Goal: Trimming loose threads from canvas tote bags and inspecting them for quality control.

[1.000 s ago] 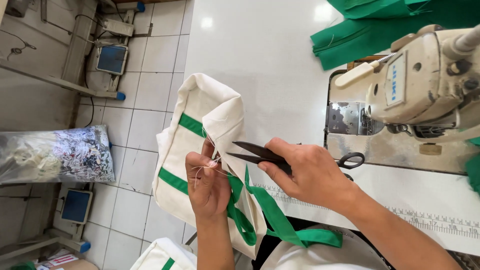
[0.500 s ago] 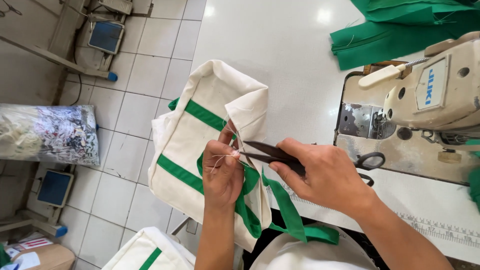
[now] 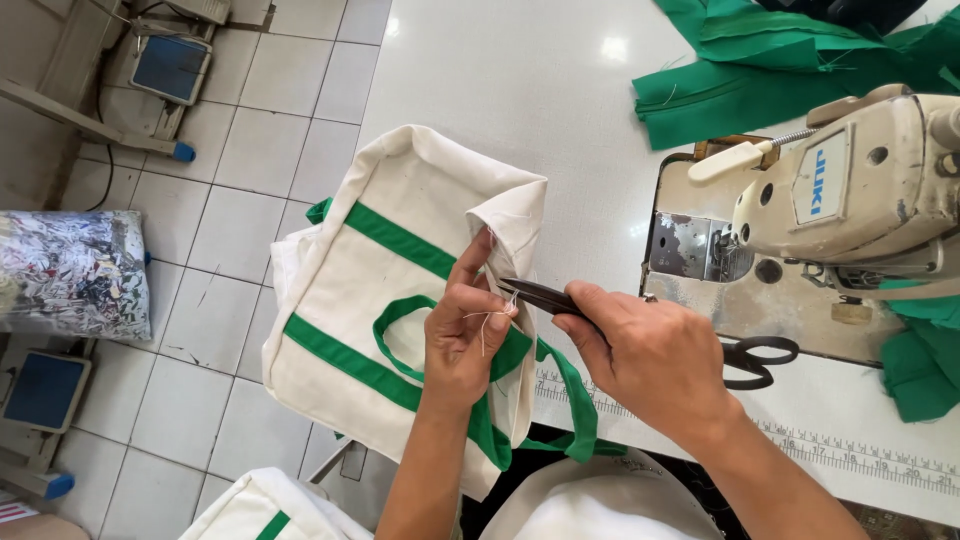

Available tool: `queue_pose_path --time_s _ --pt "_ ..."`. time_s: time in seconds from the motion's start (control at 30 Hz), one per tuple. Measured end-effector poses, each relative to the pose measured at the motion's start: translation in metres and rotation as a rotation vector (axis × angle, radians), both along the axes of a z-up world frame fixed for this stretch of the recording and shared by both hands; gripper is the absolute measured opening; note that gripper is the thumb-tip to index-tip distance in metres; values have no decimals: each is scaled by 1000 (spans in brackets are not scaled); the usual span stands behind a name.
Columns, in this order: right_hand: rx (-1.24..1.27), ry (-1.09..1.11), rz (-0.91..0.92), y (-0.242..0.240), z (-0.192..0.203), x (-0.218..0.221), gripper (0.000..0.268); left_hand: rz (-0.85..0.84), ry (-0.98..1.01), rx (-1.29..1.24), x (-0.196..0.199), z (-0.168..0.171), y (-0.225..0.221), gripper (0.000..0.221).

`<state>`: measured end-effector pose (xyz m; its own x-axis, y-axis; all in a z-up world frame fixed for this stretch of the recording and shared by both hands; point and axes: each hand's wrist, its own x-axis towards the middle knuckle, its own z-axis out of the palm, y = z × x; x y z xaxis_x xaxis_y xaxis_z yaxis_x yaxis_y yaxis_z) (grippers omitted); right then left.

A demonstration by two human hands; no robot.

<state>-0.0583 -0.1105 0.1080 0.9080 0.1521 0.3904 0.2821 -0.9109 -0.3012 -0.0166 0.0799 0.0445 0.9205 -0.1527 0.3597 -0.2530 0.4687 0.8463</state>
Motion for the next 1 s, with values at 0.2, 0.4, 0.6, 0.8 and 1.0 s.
queue_pose_path --time_s 0.2,0.4,0.6,0.8,1.0 --pt "-8 31 -27 -11 -8 -5 20 -17 11 5 2 1 -4 6" --pt "287 198 -119 -29 -19 3 32 -42 31 -30 2 0 -5 8" --pt "555 67 -11 -5 -6 51 31 -60 30 -26 0 5 -9 9" --pt "540 44 -15 -2 -24 50 13 -38 43 -21 1 3 -12 7" --pt "574 60 11 -52 -6 -20 12 6 61 31 7 -4 -19 9"
